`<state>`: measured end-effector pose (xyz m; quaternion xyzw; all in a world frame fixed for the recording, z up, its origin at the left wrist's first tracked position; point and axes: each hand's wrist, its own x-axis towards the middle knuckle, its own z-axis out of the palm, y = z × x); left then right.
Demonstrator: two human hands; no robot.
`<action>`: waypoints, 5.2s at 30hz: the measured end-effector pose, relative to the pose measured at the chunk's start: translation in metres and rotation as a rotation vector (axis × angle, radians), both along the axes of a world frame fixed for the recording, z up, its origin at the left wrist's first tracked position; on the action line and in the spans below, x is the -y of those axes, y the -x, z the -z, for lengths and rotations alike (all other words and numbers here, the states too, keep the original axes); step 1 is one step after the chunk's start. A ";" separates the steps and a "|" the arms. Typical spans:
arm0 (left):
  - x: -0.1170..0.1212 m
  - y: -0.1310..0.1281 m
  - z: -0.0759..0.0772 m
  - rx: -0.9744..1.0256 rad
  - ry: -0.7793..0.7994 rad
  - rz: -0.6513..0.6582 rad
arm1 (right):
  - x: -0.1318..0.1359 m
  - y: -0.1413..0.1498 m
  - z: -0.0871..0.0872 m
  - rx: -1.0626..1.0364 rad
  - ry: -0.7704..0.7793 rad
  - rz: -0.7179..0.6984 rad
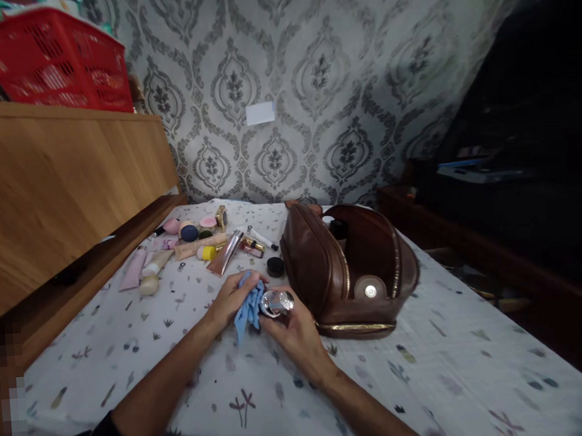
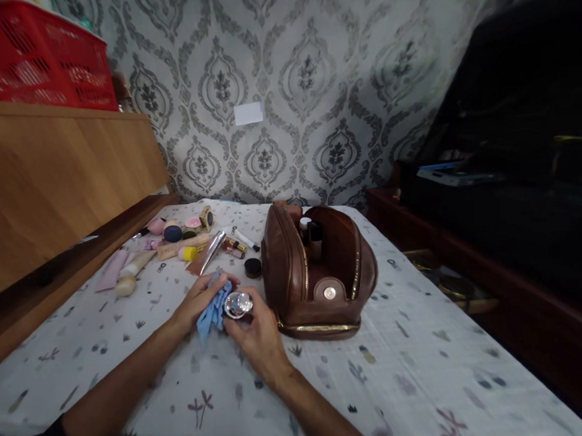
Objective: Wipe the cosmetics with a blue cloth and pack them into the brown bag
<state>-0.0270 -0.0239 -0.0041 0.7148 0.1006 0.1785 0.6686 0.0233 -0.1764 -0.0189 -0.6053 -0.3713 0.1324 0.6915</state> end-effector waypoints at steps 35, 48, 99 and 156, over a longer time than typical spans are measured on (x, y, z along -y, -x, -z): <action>-0.028 -0.001 -0.006 0.108 0.351 -0.167 | 0.006 -0.001 0.005 -0.005 0.059 0.168; -0.036 -0.005 0.016 0.059 -0.088 -0.321 | 0.010 0.001 0.002 0.183 0.221 0.136; 0.010 0.018 -0.006 -0.070 0.421 0.390 | 0.007 0.006 -0.013 -0.652 0.166 -0.411; 0.006 0.008 0.001 -0.083 0.175 0.104 | -0.001 0.003 -0.007 -0.741 0.009 -0.303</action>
